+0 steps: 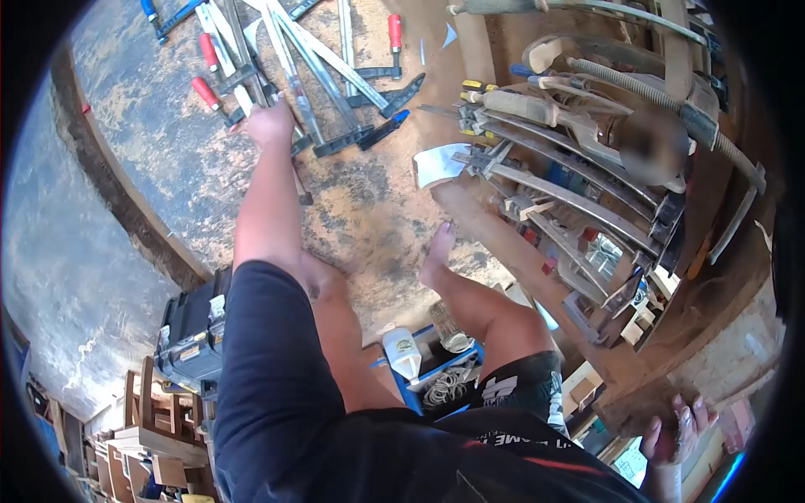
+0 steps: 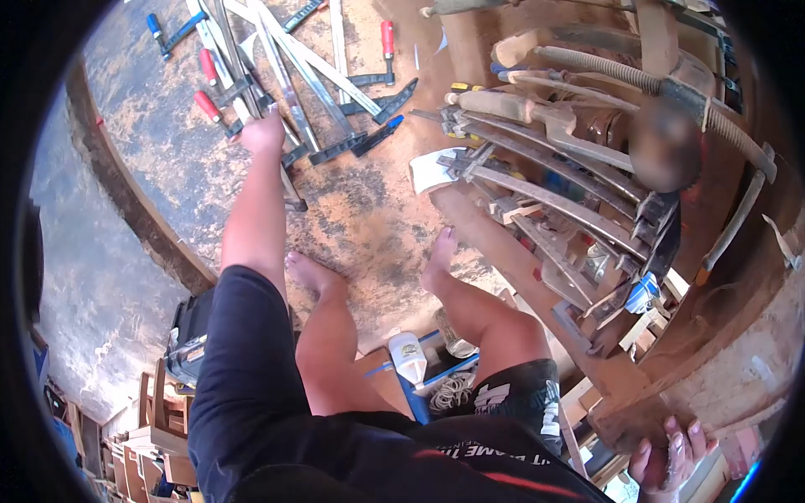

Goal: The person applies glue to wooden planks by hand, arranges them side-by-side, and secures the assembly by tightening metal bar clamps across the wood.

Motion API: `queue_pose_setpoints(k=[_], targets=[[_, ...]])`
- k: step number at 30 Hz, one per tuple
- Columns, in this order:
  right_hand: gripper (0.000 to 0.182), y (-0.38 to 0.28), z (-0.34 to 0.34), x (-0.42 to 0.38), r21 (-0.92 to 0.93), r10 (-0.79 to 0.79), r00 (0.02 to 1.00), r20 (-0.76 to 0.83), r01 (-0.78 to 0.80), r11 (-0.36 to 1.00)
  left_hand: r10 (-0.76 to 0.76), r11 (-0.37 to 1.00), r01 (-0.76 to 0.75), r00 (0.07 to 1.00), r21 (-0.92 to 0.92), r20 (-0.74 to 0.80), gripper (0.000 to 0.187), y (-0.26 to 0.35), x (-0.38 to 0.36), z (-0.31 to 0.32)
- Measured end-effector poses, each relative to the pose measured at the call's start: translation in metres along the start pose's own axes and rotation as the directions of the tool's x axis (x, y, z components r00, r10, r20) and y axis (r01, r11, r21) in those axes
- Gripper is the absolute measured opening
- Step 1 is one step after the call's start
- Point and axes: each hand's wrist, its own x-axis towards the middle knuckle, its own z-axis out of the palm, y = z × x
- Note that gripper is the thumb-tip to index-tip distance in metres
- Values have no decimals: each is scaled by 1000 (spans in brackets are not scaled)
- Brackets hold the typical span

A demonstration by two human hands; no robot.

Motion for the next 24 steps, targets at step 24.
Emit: queue_pose_setpoints(k=[24], targets=[[60, 5, 9, 4, 156, -31, 996, -88, 45, 987, 40, 857, 50, 986, -513, 162, 31, -67, -4, -102]])
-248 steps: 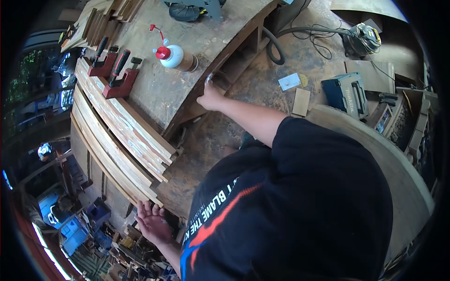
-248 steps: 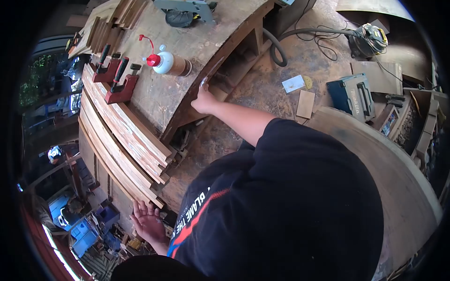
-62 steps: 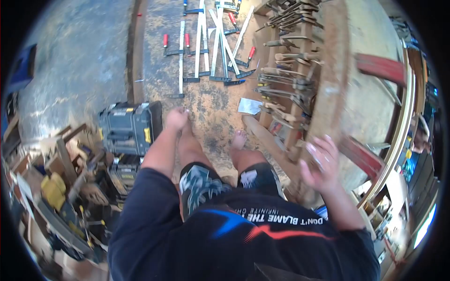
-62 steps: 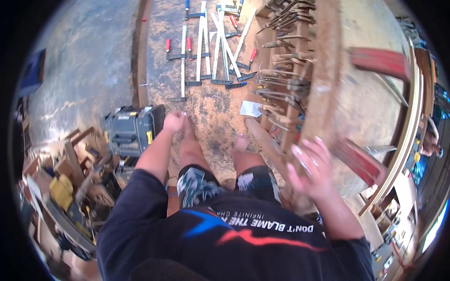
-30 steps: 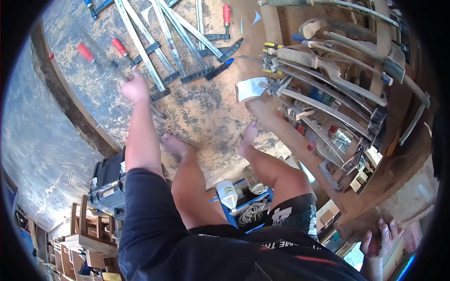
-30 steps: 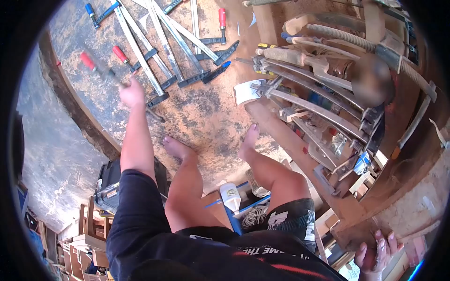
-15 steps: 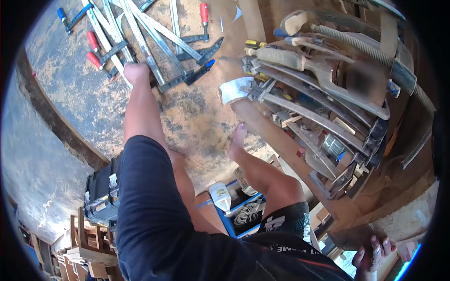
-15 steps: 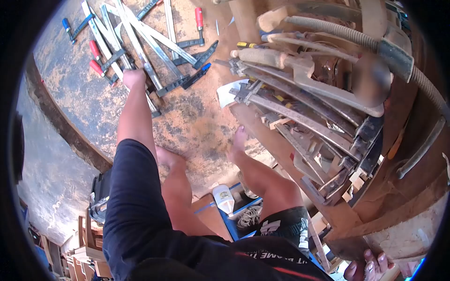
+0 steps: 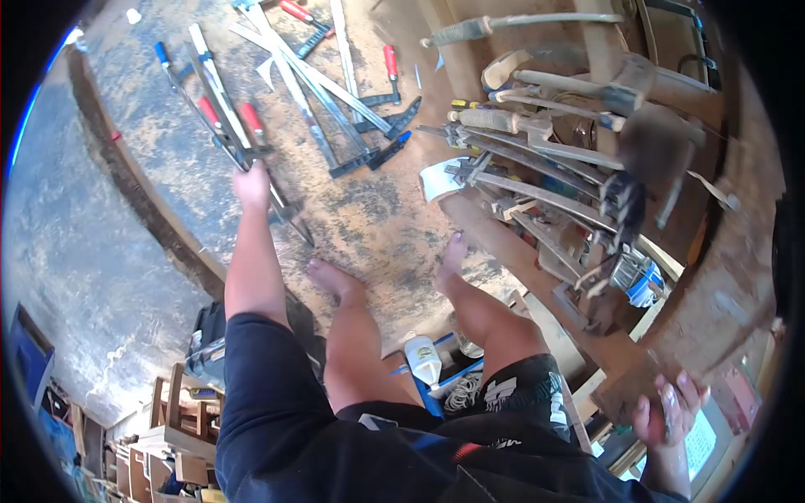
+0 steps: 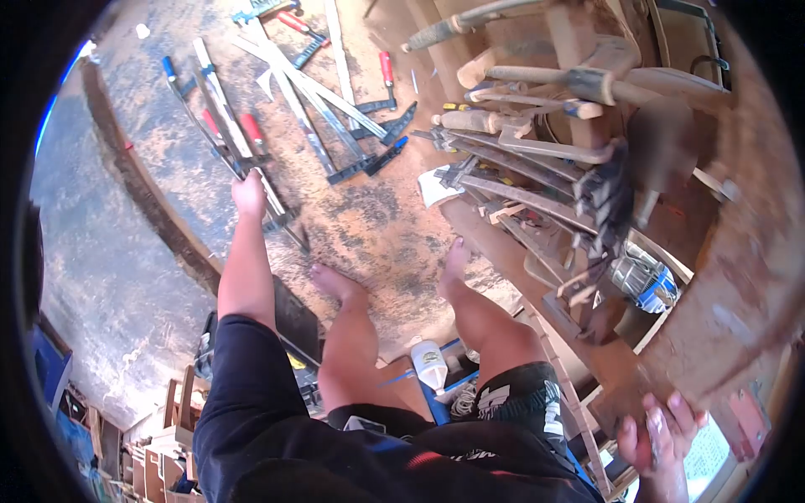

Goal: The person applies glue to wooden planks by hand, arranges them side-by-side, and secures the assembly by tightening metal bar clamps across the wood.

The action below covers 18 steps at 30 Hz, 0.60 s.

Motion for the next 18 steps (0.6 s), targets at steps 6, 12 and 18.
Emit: queue_pose_setpoints(k=[6, 12, 18], targets=[[40, -7, 5, 30, 115, 52, 963, -266, -22, 993, -6, 998, 1, 998, 64, 67, 42, 43, -69, -124], [48, 6, 12, 22, 301, 71, 859, -506, 99, 948, 341, 925, -365, 920, 104, 193, 52, 71, -222, -264], [40, 4, 17, 6, 383, 90, 847, -523, 139, 913, 417, 827, -453, 892, 332, 177, 69, 157, -477, -372]])
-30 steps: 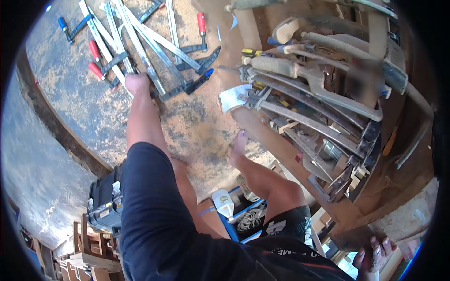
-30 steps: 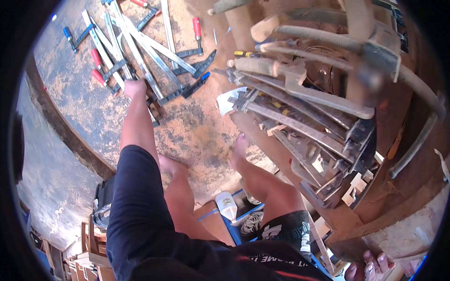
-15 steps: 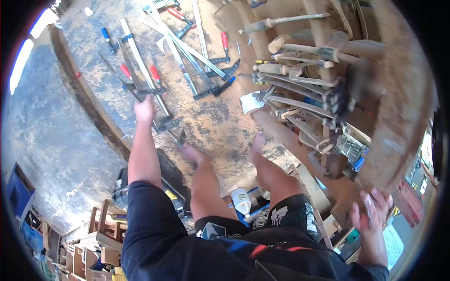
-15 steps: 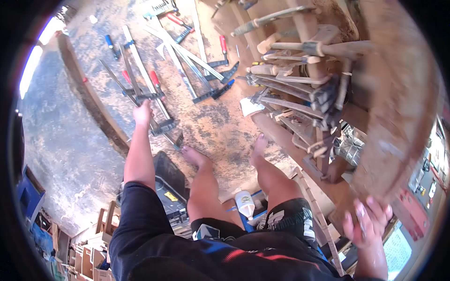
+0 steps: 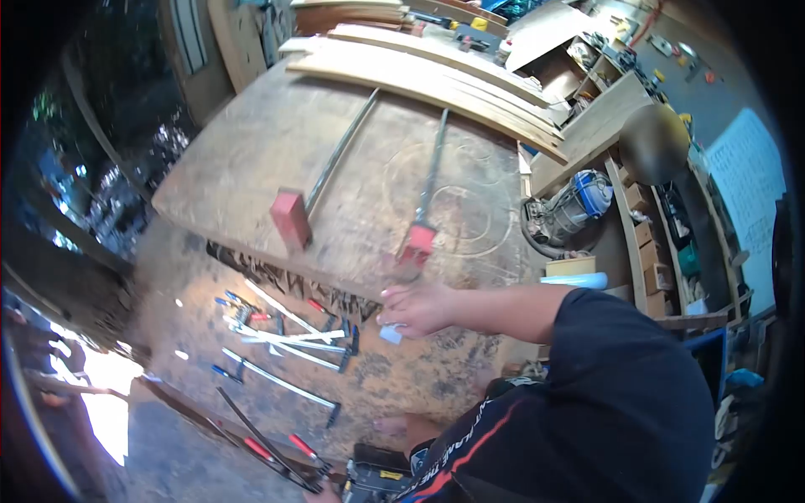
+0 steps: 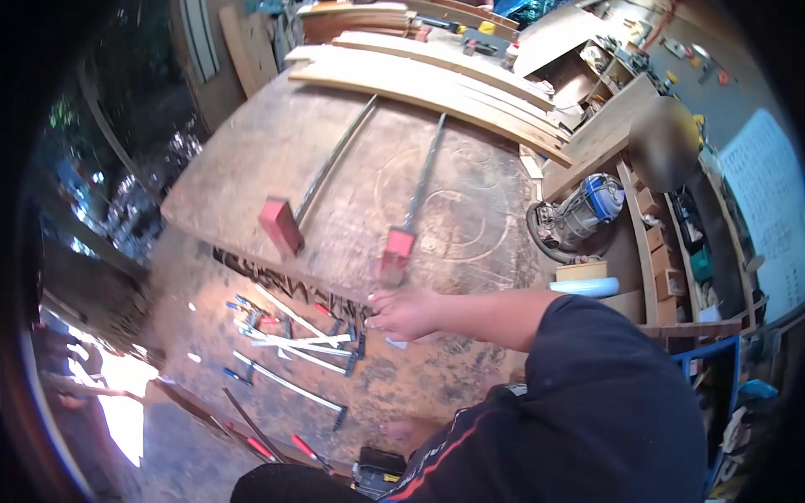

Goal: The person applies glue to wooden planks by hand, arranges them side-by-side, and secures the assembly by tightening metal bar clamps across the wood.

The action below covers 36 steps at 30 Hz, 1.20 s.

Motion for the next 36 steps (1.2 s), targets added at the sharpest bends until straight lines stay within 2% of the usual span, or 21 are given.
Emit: queue_pose_setpoints(k=[4, 6, 8, 10, 12, 15, 18, 20, 21, 22, 24, 26, 28, 30, 32, 34, 35, 36], targets=[[41, -3, 2, -9, 114, 24, 999, -22, -21, 993, 54, 997, -60, 993, -50, -109, 68, 92, -97, -21], [36, -17, -12, -27, 250, 56, 987, -151, -17, 968, 99, 992, -108, 984, -60, -145, 67, 133, -147, -19], [43, -56, -42, -62, 419, 79, 990, -115, -23, 908, 151, 983, -166, 973, -74, -177, 67, 172, -197, -5], [49, -90, -82, -109, 637, 59, 998, -16, -35, 770, 195, 972, -216, 962, -92, -192, 67, 206, -254, 14], [62, -103, -112, -158, 675, 13, 999, 51, -44, 736, 246, 957, -269, 951, -110, -189, 67, 238, -309, 41], [89, -110, -145, -215, 812, 0, 1000, -16, 13, 583, 329, 926, -349, 933, -143, -147, 67, 281, -383, 83], [107, -117, -221, -275, 922, 59, 997, 45, -64, 382, 434, 882, -430, 900, -194, -23, 68, 323, -435, 121], [117, -115, -257, -299, 904, 215, 977, -2, -90, 418, 525, 840, -499, 847, -213, 86, 69, 356, -455, 148], [104, -114, -277, -319, 992, 224, 973, -47, 20, 121, 641, 767, -614, 746, -187, 179, 77, 378, -454, 159], [83, -111, -283, -328, 985, 363, 928, -87, 24, 173, 652, 751, -660, 738, -14, 171, 77, 387, -452, 173], [65, -94, -285, -338, 972, 573, 786, -231, 213, 99, 739, 653, -757, 639, 5, 215, 69, 420, -456, 204], [60, -66, -294, -350, 971, 735, 652, -188, 236, 39, 843, 523, -838, 481, -156, 240, 64, 464, -467, 238], [54, -29, -296, -362, 964, 787, 593, -170, 268, 6, 892, 420, -888, 367, -187, 264, 52, 504, -468, 264], [49, 0, -304, -368, 936, 825, 540, -169, 349, -37, 847, 443, -896, 413, -18, 334, 39, 530, -457, 284], [46, 35, -312, -365, 905, 886, 451, -107, 413, -101, 815, 473, -880, 420, -41, 398, 33, 567, -446, 306], [46, 81, -321, -361, 830, 935, 343, -89, 544, -121, 819, 471, -880, 410, -62, 401, 29, 591, -418, 328], [46, 103, -333, -361, 815, 953, 298, -53, 565, -131, 793, 510, -857, 435, -75, 426, 30, 610, -407, 331], [46, 121, -344, -364, 796, 970, 244, -15, 590, -136, 798, 529, -846, 467, -71, 381, 30, 622, -397, 329]])
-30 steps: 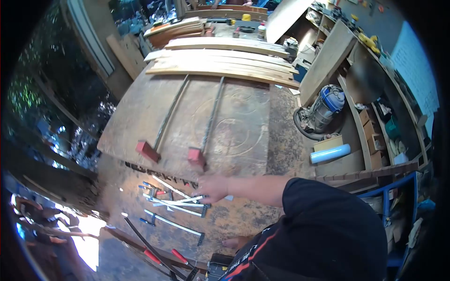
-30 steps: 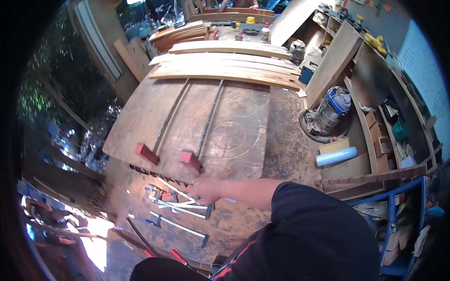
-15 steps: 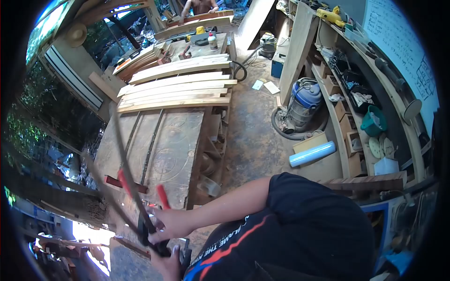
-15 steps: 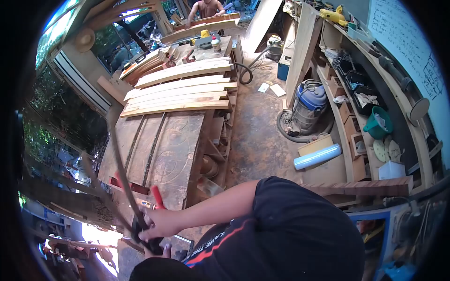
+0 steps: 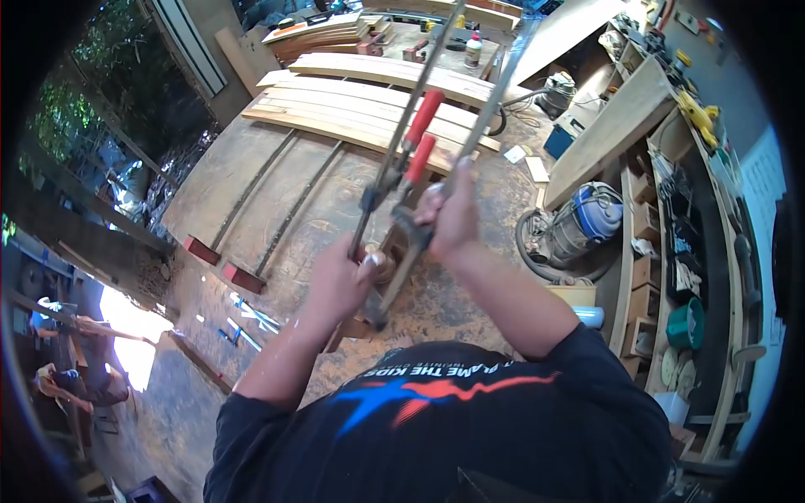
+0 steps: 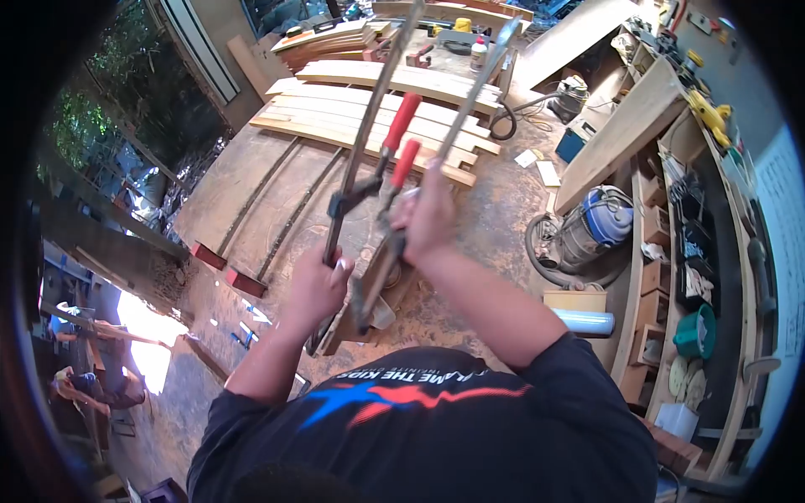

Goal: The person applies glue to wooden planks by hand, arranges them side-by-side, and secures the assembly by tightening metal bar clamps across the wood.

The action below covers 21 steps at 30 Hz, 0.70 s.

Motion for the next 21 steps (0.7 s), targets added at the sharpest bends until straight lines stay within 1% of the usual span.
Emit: queue_pose_setpoints(k=[2, 3, 4, 5, 6, 7, 8, 10, 11, 13, 14, 16, 17, 19, 20, 21], targets=[[51, -25, -5, 32, -26, -110, 994, -17, 110, 994, 5, 1000, -5, 996, -5, -92, 31, 3, 39, -16], [55, -42, -5, 45, -73, -168, 986, -19, 166, 983, -21, 1000, 21, 991, -2, -135, 32, -4, 59, -28], [58, -63, -9, 57, -119, -239, 971, -29, 234, 965, 16, 1000, -11, 982, 25, -190, 30, -5, 78, -43], [58, -84, -22, 77, -212, -294, 953, -75, 273, 938, -29, 999, 35, 973, 23, -227, 32, -22, 102, -53], [54, -107, -27, 87, -286, -374, 922, -103, 333, 899, -93, 996, 88, 965, -32, -245, 40, -16, 119, -69], [53, -126, -36, 96, -359, -432, 890, -145, 360, 861, -91, 991, 63, 960, -114, -265, 47, -34, 143, -78], [52, -145, -46, 104, -424, -486, 857, -174, 380, 822, -81, 996, 67, 955, -60, -287, 51, -44, 162, -88], [53, -174, -89, 114, -558, -556, 819, -142, 398, 728, -99, 990, 128, 928, 57, -360, 57, -87, 205, -97], [55, -181, -110, 118, -692, -675, 732, -96, 439, 573, -134, 982, 174, 913, 71, -385, 59, -108, 220, -99], [64, -191, -131, 110, -873, -813, 581, 34, 414, 259, -196, 962, 260, 875, 86, -443, 64, -144, 248, -94], [70, -193, -139, 97, -927, -837, 538, 96, 355, 121, -233, 954, 292, 856, 61, -461, 67, -158, 259, -88], [80, -197, -171, 87, -949, -802, 596, 28, 269, 167, -315, 930, 367, 812, 10, -491, 73, -188, 275, -74], [79, -198, -184, 85, -952, -807, 590, 27, 261, 159, -448, 852, 520, 788, 67, -422, 78, -212, 290, -71], [77, -206, -212, 91, -958, -815, 578, 24, 247, 146, -499, 772, 621, 724, 134, -476, 86, -251, 314, -59], [78, -213, -230, 95, -969, -798, 603, 16, 207, 138, -525, 719, 674, 687, 170, -503, 90, -276, 319, -54], [80, -222, -247, 105, -977, -785, 620, 10, 174, 125, -639, 665, 740, 635, 104, -434, 97, -305, 330, -55]])
